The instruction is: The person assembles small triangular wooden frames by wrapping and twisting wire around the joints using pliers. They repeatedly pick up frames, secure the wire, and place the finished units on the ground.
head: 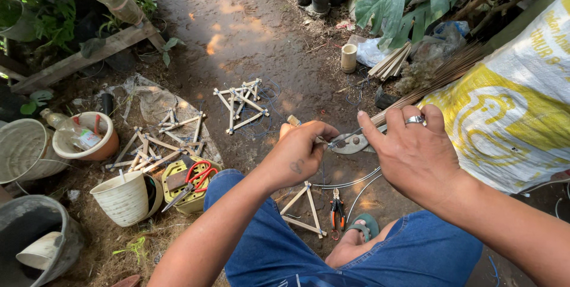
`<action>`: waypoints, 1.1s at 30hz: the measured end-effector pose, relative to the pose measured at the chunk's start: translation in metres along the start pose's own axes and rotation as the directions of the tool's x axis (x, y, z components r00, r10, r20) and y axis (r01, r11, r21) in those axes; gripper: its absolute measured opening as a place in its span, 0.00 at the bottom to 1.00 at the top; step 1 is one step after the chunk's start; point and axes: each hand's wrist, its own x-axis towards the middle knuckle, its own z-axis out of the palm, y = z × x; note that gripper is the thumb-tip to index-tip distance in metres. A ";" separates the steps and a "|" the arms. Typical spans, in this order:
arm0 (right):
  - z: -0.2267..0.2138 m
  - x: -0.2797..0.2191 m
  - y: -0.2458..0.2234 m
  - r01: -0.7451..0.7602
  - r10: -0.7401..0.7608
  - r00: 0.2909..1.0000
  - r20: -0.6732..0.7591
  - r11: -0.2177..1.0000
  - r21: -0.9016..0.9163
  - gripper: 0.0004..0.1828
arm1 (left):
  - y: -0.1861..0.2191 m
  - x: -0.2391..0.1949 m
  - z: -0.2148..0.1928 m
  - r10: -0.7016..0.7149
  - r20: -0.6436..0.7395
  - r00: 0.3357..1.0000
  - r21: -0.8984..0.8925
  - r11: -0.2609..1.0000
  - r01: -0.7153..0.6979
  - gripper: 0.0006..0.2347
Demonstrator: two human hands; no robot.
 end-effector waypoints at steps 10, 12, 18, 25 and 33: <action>-0.001 0.003 0.003 0.075 -0.076 0.997 0.010 0.993 0.088 0.25 | 0.002 -0.003 0.001 0.002 0.049 0.999 0.010 1.000 -0.003 0.15; 0.002 0.003 0.005 0.093 -0.090 0.995 -0.041 0.993 0.072 0.22 | 0.004 -0.003 0.000 0.008 0.066 0.998 -0.007 1.000 -0.007 0.17; 0.019 0.008 0.007 0.137 -0.132 0.986 -0.102 0.989 0.049 0.07 | 0.011 -0.003 0.015 -0.073 0.034 0.997 0.234 0.970 0.063 0.20; 0.039 0.009 0.009 0.174 -0.156 0.978 -0.137 0.976 0.134 0.06 | 0.002 -0.002 0.025 0.001 -0.006 1.000 0.329 0.944 0.001 0.17; 0.047 0.010 0.016 0.202 -0.181 0.976 -0.121 0.962 0.183 0.04 | 0.015 -0.004 0.025 -0.018 -0.045 0.999 0.341 0.939 0.033 0.13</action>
